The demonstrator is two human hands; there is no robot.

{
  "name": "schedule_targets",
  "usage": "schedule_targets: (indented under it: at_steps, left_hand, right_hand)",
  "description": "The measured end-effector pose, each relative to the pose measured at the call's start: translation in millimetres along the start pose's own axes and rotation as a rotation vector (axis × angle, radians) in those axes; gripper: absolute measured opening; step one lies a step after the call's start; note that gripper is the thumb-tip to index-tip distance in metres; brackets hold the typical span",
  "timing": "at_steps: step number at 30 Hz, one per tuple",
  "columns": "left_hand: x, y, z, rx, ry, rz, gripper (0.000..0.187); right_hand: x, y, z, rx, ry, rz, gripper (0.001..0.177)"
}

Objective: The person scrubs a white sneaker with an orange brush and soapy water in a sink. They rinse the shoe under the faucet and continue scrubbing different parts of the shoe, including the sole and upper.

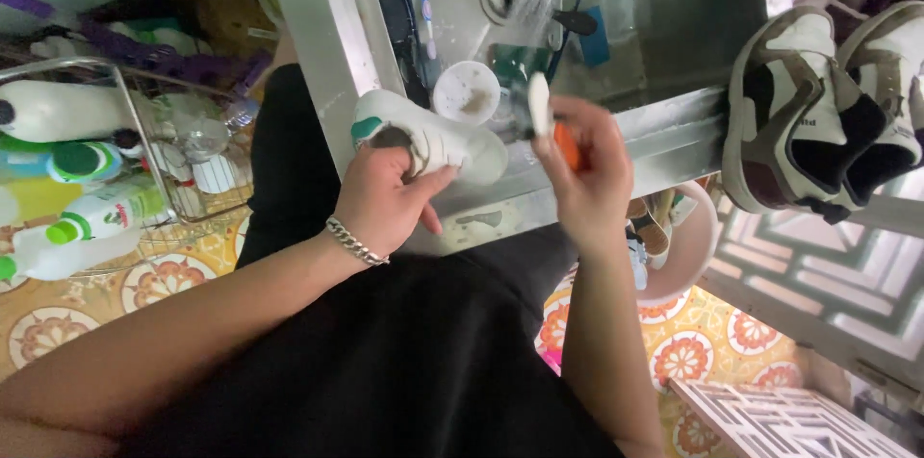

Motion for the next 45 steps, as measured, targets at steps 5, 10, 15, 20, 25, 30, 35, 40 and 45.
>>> schedule_targets:
  at_steps: [5, 10, 15, 20, 25, 30, 35, 40, 45]
  left_hand:
    - [-18, -24, 7, 0.179, -0.039, -0.066, 0.034]
    - [-14, -43, 2, 0.211, -0.039, 0.028, 0.031]
    - [-6, -45, -14, 0.268, -0.01, 0.122, 0.03]
    - [-9, -52, -4, 0.482, 0.095, 0.211, 0.048]
    - [-3, -46, -14, 0.556, 0.126, 0.255, 0.049]
    - [3, -47, -20, 0.587, 0.13, 0.195, 0.037]
    - [-9, -59, -5, 0.607, 0.104, 0.211, 0.036]
    - [-5, -58, 3, 0.659, 0.104, 0.259, 0.041]
    - [-5, -57, 4, 0.556, 0.13, 0.202, 0.033]
  right_hand:
    - [32, -6, 42, 0.073, 0.186, -0.021, 0.035]
    - [45, -23, 30, 0.139, 0.199, -0.11, 0.023]
    - [49, -22, 29, 0.126, 0.146, -0.107, 0.021]
    - [64, -29, 2, 0.14, 0.111, -0.117, 0.018]
    - [64, -19, 0, 0.133, 0.087, -0.173, 0.017]
    - [72, -28, 13, 0.062, 0.079, -0.225, 0.015]
    - [79, -37, 10, 0.045, 0.067, -0.271, 0.017]
    - [73, -24, 3, 0.049, 0.12, -0.29, 0.019]
    - [90, -41, 6, 0.039, 0.135, -0.262, 0.022]
Point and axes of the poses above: each hand's wrist, its own x-axis away from the middle knuckle, its own y-axis out of the back of the hand, z = x × y, the point moved 6 cm from there along -x, towards the middle knuckle, and after that the axes turned 5 degrees about x, right-handed, at the moved point
